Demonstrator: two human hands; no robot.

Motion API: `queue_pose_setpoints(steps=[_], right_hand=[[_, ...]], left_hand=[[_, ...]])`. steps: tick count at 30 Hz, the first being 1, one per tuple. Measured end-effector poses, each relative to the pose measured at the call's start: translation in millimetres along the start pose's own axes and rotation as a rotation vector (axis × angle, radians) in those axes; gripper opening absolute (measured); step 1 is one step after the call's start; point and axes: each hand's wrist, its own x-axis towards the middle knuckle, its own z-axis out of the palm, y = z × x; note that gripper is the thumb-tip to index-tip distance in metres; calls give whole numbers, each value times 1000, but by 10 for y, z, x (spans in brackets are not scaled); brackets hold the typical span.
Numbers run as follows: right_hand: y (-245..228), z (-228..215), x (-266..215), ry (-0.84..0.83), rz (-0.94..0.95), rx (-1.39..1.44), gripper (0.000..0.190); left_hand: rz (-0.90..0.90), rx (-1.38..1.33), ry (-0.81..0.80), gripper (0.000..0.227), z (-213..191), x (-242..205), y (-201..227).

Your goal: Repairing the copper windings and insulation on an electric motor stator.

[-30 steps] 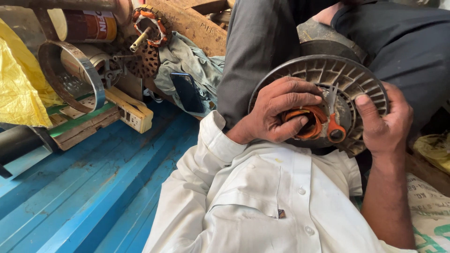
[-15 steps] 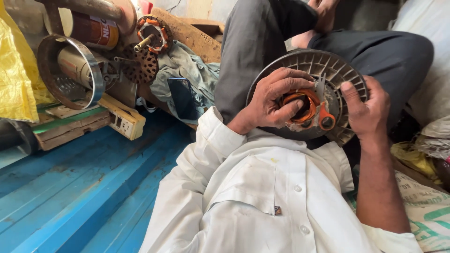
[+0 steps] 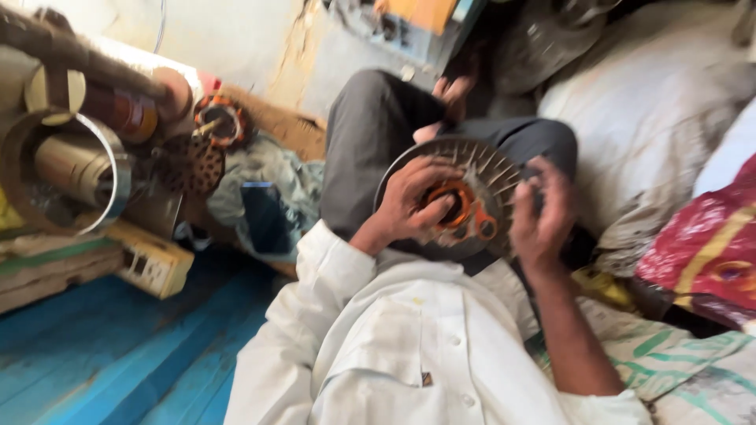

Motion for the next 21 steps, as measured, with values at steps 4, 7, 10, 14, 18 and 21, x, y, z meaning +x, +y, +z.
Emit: queue_pose_setpoints(steps=[4, 7, 10, 14, 18, 21], right_hand=[[-435, 71, -70, -157, -76, 272, 39], [-439, 286, -206, -237, -9, 362, 40], [-401, 401, -242, -198, -91, 285, 37], [-396, 353, -216, -217, -107, 303, 37], [-359, 347, -182, -246, -104, 325, 37], [-352, 386, -196, -225, -106, 298, 36]], left_hand=[[5, 0, 15, 40, 11, 34, 36], [-6, -21, 51, 38, 36, 21, 56], [-22, -47, 82, 30, 34, 17, 38], [-50, -78, 83, 24, 60, 11, 30], [-61, -75, 91, 23, 62, 15, 47], [-67, -81, 83, 23, 68, 22, 59]])
